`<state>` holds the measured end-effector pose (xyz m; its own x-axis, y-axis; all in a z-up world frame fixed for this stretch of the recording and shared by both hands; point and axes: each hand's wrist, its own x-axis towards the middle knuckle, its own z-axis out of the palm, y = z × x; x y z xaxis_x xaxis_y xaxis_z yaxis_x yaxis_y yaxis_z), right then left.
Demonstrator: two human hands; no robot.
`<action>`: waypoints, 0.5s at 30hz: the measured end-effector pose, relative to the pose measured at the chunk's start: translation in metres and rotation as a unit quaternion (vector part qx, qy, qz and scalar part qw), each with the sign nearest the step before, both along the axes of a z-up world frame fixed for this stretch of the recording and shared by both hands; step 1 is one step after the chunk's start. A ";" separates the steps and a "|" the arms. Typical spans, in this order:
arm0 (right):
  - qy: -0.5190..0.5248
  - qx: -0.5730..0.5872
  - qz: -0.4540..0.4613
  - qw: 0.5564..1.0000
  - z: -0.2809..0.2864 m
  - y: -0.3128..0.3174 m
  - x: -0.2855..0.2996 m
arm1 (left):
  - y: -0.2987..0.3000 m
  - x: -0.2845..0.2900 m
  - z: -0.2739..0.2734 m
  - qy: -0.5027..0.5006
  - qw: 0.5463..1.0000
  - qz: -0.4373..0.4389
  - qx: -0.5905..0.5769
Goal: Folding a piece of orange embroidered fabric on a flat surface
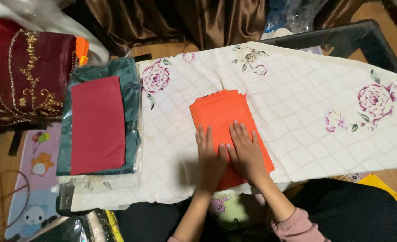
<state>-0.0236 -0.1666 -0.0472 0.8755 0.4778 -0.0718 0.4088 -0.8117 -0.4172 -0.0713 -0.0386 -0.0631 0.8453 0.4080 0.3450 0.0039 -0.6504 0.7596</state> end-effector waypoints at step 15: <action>0.081 0.299 -0.039 0.950 0.015 -0.014 -0.001 | 0.060 0.019 0.019 0.246 0.815 -0.014 -0.524</action>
